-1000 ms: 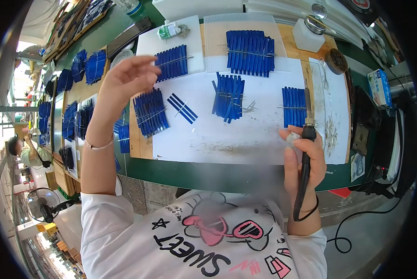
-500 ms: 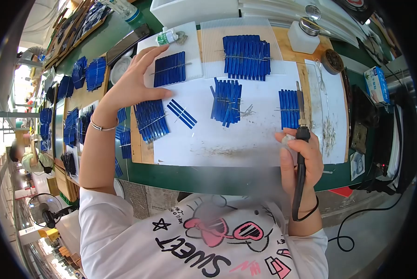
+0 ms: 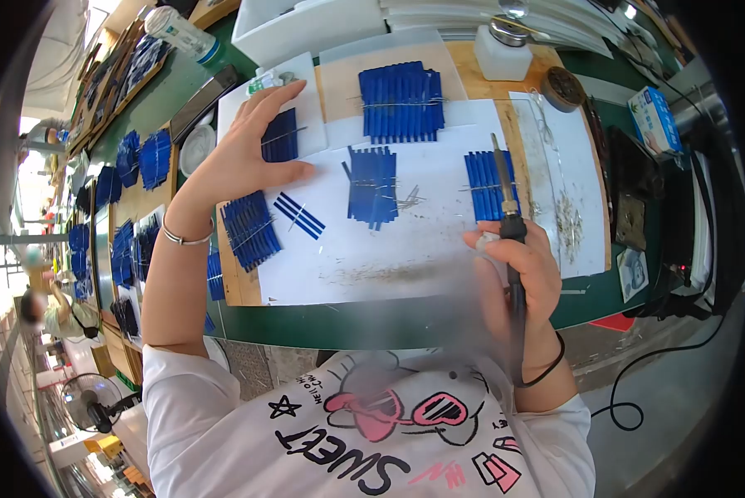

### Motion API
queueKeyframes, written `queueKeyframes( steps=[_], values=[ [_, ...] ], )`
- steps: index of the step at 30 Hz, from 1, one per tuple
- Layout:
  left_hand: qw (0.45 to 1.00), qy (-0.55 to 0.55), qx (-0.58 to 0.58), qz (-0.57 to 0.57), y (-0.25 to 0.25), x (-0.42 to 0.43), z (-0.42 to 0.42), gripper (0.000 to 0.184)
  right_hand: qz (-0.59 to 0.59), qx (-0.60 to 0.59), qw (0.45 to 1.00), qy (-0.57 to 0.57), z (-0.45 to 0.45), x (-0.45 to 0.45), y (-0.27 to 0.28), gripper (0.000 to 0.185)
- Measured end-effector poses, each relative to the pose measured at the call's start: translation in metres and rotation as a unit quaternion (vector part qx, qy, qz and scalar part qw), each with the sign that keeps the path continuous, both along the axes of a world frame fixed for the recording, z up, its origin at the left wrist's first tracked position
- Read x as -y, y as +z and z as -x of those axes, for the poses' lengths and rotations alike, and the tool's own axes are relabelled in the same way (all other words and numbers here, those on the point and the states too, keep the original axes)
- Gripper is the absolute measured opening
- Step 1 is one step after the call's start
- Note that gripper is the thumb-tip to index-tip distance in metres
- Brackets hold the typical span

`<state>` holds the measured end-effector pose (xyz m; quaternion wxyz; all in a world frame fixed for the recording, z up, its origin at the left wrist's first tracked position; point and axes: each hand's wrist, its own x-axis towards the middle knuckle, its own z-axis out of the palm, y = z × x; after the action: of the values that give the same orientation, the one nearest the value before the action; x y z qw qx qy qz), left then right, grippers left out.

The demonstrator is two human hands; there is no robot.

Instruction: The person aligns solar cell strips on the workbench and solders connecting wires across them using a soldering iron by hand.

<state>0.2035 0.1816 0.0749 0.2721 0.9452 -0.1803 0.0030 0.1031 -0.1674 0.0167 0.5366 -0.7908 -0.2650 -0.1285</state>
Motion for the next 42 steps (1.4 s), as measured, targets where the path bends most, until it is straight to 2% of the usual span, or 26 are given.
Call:
queueKeyframes(
  steps=[4,9,11,15,20,26,27,33,38,40,42],
  values=[
    [0.996,-0.078,0.028,0.015,-0.003,0.042,-0.016,0.068,-0.002,0.004,1.000,-0.006,-0.001,0.000,-0.001,0.018],
    [0.991,-0.077,0.103,-0.039,-0.008,0.078,-0.038,0.071,0.005,0.006,1.000,-0.011,0.000,0.002,-0.001,0.017],
    [0.986,-0.053,0.124,-0.093,-0.012,0.081,-0.046,0.073,0.008,0.004,1.000,-0.016,0.000,0.001,0.002,0.017],
    [0.985,-0.080,0.114,-0.105,-0.009,0.079,-0.046,0.073,0.025,0.017,0.999,-0.010,-0.002,0.001,0.010,0.016],
    [0.960,-0.075,0.246,-0.113,0.005,0.082,-0.031,0.072,0.027,0.025,0.999,-0.006,-0.003,0.003,0.006,0.016],
    [0.937,-0.074,0.316,-0.126,0.027,0.084,-0.007,0.069,0.020,0.033,0.999,-0.010,-0.002,0.003,0.002,0.016],
    [0.938,-0.073,0.315,-0.125,0.032,0.085,0.003,0.069,0.007,0.022,1.000,-0.015,-0.002,0.003,0.001,0.016],
    [0.988,-0.102,0.088,-0.069,0.026,0.106,0.081,0.076,-0.013,-0.006,1.000,-0.024,0.001,0.002,-0.002,0.018],
    [0.999,-0.036,0.037,-0.014,-0.009,0.107,0.133,0.083,-0.032,-0.028,0.999,-0.021,0.004,-0.001,0.003,0.024],
    [0.998,0.016,0.052,-0.006,-0.021,0.102,0.152,0.081,0.135,0.070,0.988,0.013,-0.001,-0.001,0.016,0.033],
    [0.997,0.030,0.064,-0.018,-0.031,0.098,0.167,0.077,0.183,0.062,0.980,0.050,-0.004,-0.014,0.030,0.038]
  ],
)
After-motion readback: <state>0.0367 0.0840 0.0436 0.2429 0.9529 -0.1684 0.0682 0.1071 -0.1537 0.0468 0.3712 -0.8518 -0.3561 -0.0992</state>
